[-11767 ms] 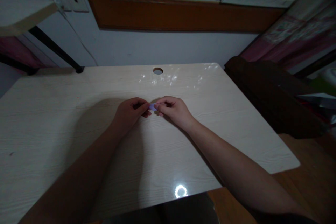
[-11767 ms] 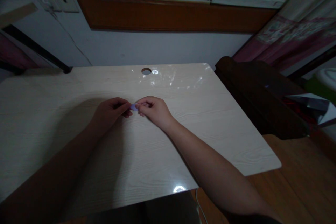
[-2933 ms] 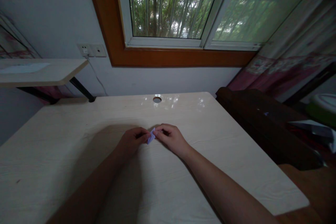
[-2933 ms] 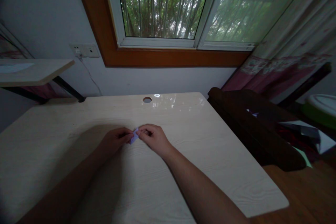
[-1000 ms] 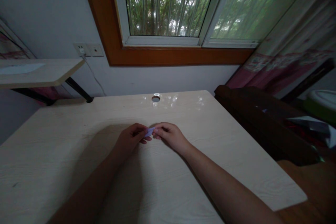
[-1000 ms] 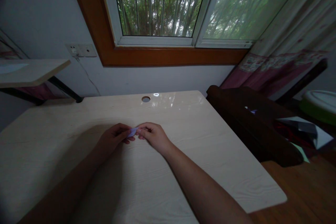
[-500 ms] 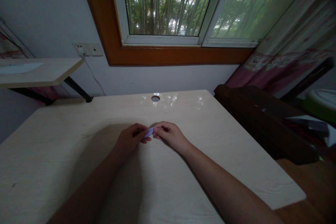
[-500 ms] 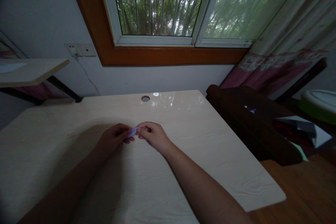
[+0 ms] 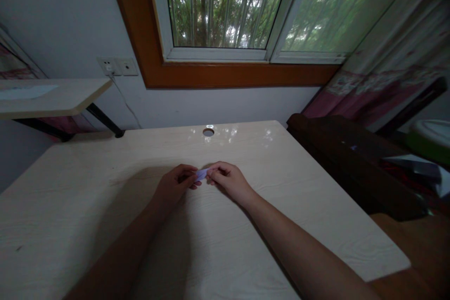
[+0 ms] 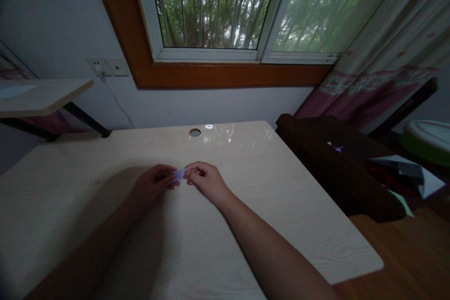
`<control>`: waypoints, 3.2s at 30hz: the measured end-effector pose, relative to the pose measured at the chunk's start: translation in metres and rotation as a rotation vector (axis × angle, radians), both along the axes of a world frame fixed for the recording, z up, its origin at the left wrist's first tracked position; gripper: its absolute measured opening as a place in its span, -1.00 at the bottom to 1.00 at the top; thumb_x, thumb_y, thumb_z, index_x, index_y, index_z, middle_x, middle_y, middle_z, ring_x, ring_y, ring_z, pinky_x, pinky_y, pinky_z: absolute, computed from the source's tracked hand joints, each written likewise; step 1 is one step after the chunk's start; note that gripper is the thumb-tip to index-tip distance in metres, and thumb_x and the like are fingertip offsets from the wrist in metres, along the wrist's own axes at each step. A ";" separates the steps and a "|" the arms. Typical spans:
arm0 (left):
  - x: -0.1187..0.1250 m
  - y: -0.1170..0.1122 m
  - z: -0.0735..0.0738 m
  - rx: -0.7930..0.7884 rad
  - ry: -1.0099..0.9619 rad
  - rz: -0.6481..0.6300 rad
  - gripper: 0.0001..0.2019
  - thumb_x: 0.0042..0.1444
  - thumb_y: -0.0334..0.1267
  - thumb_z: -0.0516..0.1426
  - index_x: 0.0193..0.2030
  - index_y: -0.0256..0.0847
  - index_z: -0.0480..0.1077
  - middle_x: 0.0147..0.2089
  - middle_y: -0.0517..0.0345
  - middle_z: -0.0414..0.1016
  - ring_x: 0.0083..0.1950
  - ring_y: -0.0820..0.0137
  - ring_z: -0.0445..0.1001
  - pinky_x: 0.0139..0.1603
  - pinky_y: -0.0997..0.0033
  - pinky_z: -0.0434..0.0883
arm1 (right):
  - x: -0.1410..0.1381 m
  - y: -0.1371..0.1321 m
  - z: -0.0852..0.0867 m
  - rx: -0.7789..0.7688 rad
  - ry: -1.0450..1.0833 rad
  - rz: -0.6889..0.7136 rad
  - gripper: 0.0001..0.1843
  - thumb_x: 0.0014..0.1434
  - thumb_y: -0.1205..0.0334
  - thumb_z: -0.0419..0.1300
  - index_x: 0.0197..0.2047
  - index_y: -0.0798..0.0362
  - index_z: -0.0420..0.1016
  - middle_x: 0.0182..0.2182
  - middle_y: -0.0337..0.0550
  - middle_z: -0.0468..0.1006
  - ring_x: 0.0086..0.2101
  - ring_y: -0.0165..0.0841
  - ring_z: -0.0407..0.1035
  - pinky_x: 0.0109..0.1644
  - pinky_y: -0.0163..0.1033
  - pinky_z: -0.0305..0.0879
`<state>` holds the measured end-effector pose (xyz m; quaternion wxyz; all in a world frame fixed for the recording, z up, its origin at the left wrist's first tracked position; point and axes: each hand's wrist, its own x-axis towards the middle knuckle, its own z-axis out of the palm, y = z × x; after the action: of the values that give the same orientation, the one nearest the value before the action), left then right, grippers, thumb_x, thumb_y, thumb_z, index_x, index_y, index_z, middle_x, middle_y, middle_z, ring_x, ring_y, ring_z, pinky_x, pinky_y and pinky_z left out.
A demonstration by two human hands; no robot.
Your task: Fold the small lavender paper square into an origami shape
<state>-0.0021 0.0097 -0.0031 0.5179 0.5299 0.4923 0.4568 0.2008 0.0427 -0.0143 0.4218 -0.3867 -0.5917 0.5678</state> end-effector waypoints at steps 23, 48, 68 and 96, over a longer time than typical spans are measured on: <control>-0.001 -0.002 0.001 0.030 0.200 -0.063 -0.77 0.11 -0.10 0.25 -0.22 -0.22 0.49 -0.36 0.09 0.64 -0.34 0.32 0.61 -0.26 0.37 0.51 | -0.003 -0.001 0.001 0.005 -0.018 0.033 -0.71 0.12 0.02 0.33 -0.26 0.09 0.61 -0.49 -0.19 0.57 -0.49 -0.42 0.44 -0.39 -0.33 0.31; 0.004 -0.002 0.012 0.094 0.240 0.078 -0.77 0.13 -0.11 0.17 -0.28 -0.21 0.56 -0.46 0.12 0.59 -0.42 0.35 0.54 -0.31 0.40 0.45 | -0.002 -0.003 0.010 0.375 -0.336 -0.037 -0.76 0.27 0.08 0.20 -0.24 0.03 0.63 -0.44 -0.16 0.58 -0.40 -0.34 0.44 -0.25 -0.28 0.31; 0.002 -0.010 0.010 0.051 0.192 0.118 -0.77 0.09 -0.08 0.17 -0.34 -0.22 0.52 -0.44 0.11 0.60 -0.49 0.39 0.49 -0.44 0.46 0.37 | -0.003 -0.017 0.009 0.313 -0.356 -0.092 -0.76 0.25 0.10 0.19 -0.28 0.05 0.61 -0.43 -0.17 0.58 -0.41 -0.35 0.40 -0.29 -0.29 0.27; -0.012 -0.007 0.007 -0.025 -0.098 -0.043 -0.72 0.18 -0.04 0.17 -0.26 -0.27 0.46 -0.35 0.09 0.58 -0.48 0.48 0.43 -0.55 0.53 0.13 | 0.004 -0.032 0.015 -0.013 -0.058 -0.106 -0.72 0.13 0.03 0.28 -0.32 0.10 0.57 -0.48 -0.18 0.56 -0.45 -0.38 0.38 -0.29 -0.27 0.29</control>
<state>-0.0137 0.0028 0.0040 0.5576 0.5107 0.4605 0.4650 0.2052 0.0104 0.0003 0.4314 -0.4368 -0.5786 0.5370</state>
